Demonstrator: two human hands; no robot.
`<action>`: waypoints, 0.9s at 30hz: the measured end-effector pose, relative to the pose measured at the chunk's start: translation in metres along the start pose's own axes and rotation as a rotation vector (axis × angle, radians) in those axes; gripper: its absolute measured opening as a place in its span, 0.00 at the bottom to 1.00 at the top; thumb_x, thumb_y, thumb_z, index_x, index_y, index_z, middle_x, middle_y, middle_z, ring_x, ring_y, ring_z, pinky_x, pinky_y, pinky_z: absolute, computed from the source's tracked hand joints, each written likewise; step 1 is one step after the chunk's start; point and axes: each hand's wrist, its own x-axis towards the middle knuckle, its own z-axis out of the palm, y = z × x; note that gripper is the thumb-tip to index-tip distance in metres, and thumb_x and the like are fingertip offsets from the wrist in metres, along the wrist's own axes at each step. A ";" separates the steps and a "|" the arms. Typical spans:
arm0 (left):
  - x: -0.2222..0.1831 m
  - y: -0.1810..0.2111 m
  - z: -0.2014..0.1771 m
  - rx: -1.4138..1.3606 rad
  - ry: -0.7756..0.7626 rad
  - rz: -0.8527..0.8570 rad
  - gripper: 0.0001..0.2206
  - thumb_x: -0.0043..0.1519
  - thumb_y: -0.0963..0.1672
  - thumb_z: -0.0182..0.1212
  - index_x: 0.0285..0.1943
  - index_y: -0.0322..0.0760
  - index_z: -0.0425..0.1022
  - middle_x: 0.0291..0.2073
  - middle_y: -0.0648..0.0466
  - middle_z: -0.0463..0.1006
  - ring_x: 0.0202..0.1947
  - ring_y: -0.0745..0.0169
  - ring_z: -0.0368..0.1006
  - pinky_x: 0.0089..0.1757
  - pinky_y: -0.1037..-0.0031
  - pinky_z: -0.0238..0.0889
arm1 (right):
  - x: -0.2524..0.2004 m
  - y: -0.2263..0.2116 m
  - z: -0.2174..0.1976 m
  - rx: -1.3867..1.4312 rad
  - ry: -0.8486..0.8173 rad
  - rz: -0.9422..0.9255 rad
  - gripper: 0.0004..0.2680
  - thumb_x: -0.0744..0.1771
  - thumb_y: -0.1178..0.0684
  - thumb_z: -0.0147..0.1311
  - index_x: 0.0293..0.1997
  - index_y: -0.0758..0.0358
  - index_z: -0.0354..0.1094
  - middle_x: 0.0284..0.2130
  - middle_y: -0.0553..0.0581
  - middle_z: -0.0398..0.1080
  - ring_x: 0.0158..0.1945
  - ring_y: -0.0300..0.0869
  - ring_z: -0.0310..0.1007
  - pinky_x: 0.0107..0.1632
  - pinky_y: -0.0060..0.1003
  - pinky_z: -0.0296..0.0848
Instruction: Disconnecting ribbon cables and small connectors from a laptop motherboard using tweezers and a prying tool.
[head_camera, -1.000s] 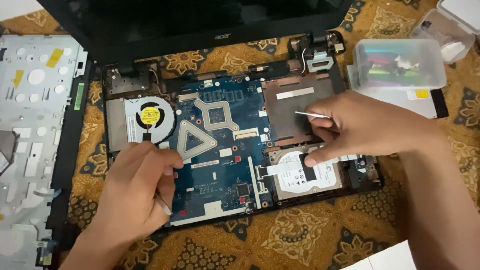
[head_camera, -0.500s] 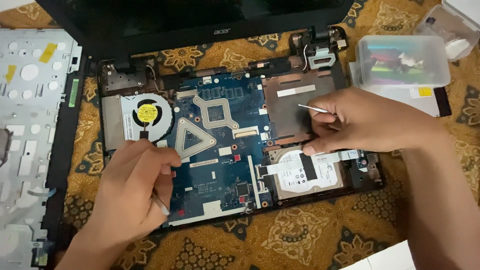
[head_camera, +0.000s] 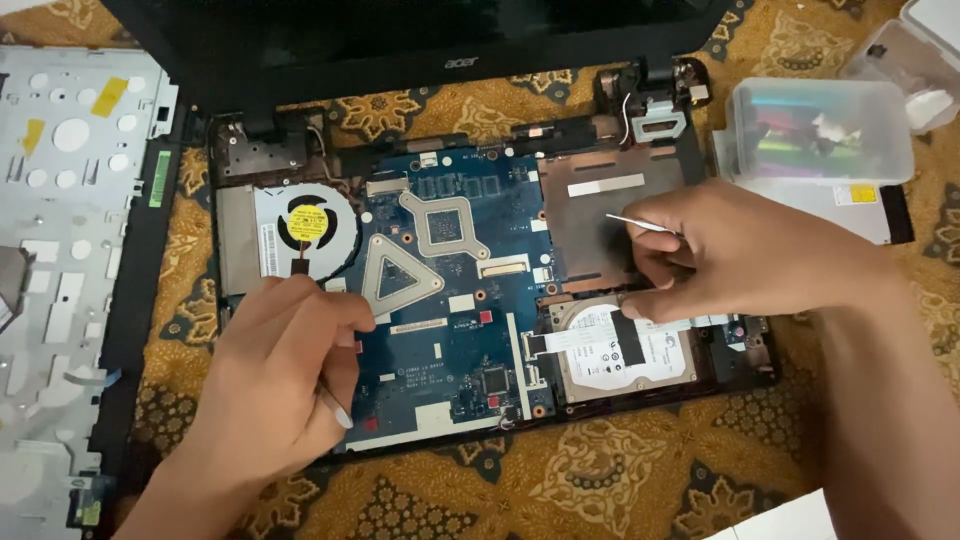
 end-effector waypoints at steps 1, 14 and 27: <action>-0.002 -0.002 0.001 0.001 -0.009 -0.003 0.08 0.65 0.39 0.54 0.51 0.42 0.73 0.34 0.49 0.74 0.31 0.45 0.63 0.36 0.54 0.51 | 0.000 -0.001 0.000 0.001 -0.001 0.021 0.21 0.62 0.50 0.77 0.21 0.57 0.56 0.18 0.49 0.62 0.21 0.38 0.52 0.29 0.36 0.52; 0.005 0.000 0.000 0.009 0.017 0.021 0.07 0.65 0.39 0.52 0.48 0.36 0.74 0.33 0.47 0.78 0.30 0.46 0.69 0.34 0.55 0.55 | -0.002 -0.022 0.000 -0.184 0.012 0.164 0.16 0.58 0.45 0.73 0.22 0.57 0.61 0.18 0.49 0.65 0.23 0.38 0.58 0.31 0.36 0.55; 0.008 0.005 -0.004 0.007 0.013 0.028 0.09 0.60 0.35 0.52 0.45 0.35 0.74 0.30 0.48 0.74 0.29 0.49 0.67 0.34 0.59 0.55 | 0.000 -0.018 0.004 -0.219 0.051 0.059 0.19 0.60 0.40 0.73 0.22 0.54 0.60 0.16 0.46 0.65 0.20 0.36 0.59 0.30 0.34 0.57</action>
